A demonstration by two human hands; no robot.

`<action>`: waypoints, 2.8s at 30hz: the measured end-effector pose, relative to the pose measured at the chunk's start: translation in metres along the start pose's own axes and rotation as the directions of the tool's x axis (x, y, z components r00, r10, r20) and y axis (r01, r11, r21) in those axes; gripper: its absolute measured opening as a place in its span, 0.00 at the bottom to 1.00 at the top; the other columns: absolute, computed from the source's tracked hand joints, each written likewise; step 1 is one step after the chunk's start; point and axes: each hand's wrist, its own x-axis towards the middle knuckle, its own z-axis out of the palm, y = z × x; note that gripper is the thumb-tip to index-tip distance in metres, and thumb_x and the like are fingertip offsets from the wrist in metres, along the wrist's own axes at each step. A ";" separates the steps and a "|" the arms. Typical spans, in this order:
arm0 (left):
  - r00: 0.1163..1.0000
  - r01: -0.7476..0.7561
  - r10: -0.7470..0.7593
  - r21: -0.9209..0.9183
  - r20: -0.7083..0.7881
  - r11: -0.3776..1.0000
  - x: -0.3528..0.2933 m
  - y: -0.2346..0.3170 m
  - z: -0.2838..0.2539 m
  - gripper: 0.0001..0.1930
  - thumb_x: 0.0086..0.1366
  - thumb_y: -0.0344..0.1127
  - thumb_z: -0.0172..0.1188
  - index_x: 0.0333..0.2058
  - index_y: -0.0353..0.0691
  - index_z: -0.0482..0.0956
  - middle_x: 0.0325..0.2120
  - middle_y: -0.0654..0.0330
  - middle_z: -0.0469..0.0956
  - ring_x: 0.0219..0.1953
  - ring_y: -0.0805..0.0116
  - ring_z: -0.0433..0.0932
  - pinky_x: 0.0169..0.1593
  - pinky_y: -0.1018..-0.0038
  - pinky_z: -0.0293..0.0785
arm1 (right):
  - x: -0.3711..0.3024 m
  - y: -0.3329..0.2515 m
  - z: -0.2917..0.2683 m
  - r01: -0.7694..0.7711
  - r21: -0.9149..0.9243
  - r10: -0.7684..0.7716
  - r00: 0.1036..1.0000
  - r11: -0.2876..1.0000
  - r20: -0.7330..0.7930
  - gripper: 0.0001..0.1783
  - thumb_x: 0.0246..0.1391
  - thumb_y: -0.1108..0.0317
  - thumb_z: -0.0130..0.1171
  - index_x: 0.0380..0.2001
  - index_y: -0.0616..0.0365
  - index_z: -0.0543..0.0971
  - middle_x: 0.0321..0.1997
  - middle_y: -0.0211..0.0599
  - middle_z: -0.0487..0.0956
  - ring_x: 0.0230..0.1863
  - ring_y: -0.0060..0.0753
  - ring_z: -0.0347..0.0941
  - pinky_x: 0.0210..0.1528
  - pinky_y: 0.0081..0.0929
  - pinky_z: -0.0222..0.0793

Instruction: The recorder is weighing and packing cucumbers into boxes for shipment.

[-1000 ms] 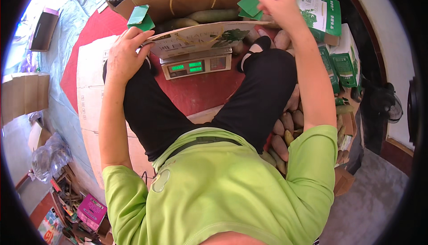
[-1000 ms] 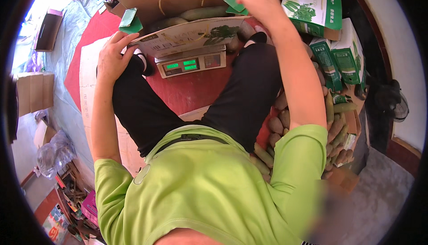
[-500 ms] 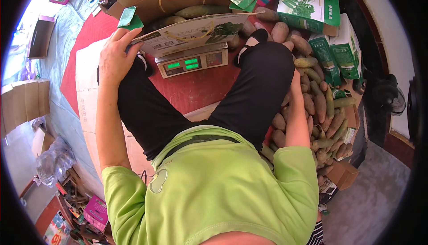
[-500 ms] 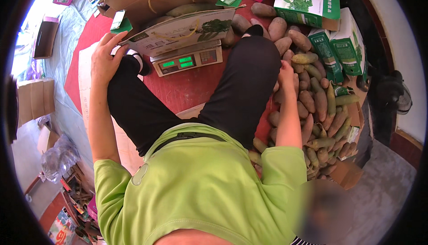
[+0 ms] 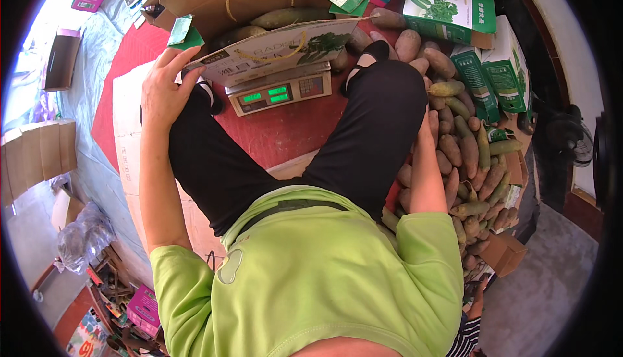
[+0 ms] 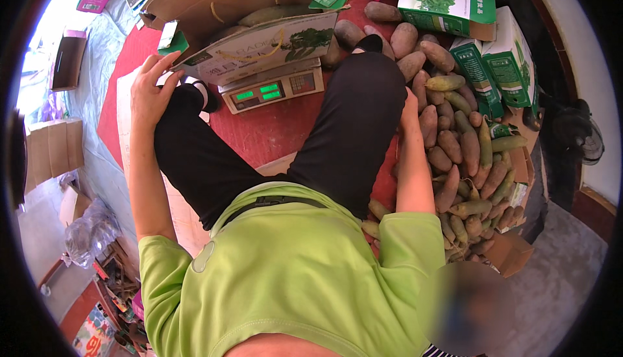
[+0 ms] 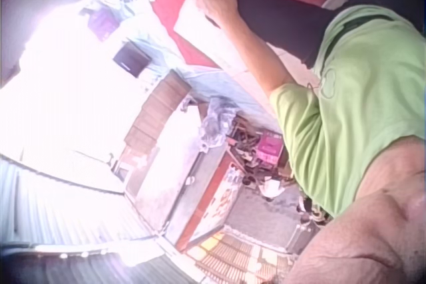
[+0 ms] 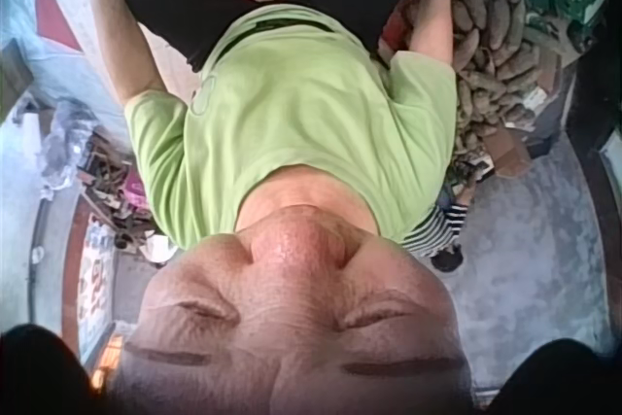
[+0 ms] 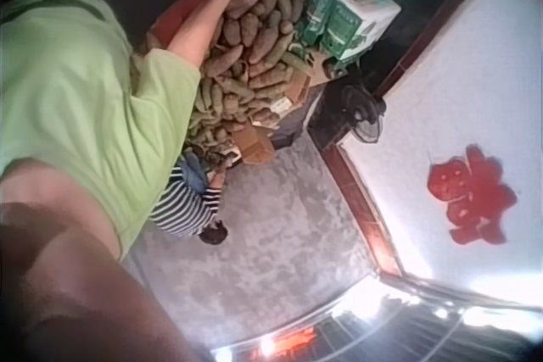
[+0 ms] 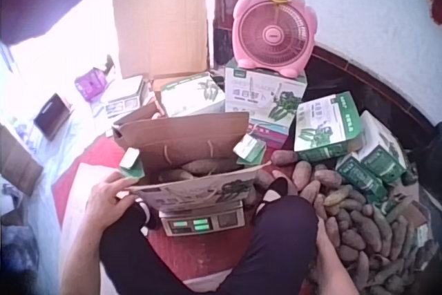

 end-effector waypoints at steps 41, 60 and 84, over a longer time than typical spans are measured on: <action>0.635 0.737 -0.448 -0.667 0.630 0.106 0.035 -0.134 0.038 0.26 0.66 0.55 0.52 0.53 0.42 0.71 0.48 0.59 0.74 0.51 0.67 0.72 0.45 0.65 0.75 | 0.164 -0.184 0.087 -0.232 -0.046 0.230 0.885 0.972 0.404 0.17 0.57 0.76 0.45 0.49 0.51 0.73 0.39 0.31 0.76 0.32 0.26 0.72 0.32 0.28 0.72; 0.697 0.451 -0.508 -0.860 0.506 -0.238 0.003 -0.197 0.025 0.29 0.63 0.61 0.52 0.49 0.39 0.75 0.43 0.55 0.76 0.46 0.64 0.72 0.52 0.67 0.67 | 0.136 -0.320 0.148 -0.038 0.185 -0.043 0.910 0.982 0.413 0.27 0.46 0.85 0.38 0.52 0.63 0.70 0.35 0.37 0.77 0.27 0.27 0.74 0.27 0.23 0.71; 0.400 0.344 -0.881 -0.932 0.253 -0.112 -0.354 -0.289 -0.135 0.42 0.60 0.71 0.45 0.56 0.36 0.68 0.48 0.57 0.74 0.51 0.63 0.71 0.55 0.68 0.63 | -0.037 -0.274 0.555 0.953 0.035 -0.173 -0.091 -0.302 0.981 0.11 0.31 0.61 0.70 0.23 0.48 0.82 0.27 0.23 0.81 0.27 0.28 0.75 0.26 0.36 0.72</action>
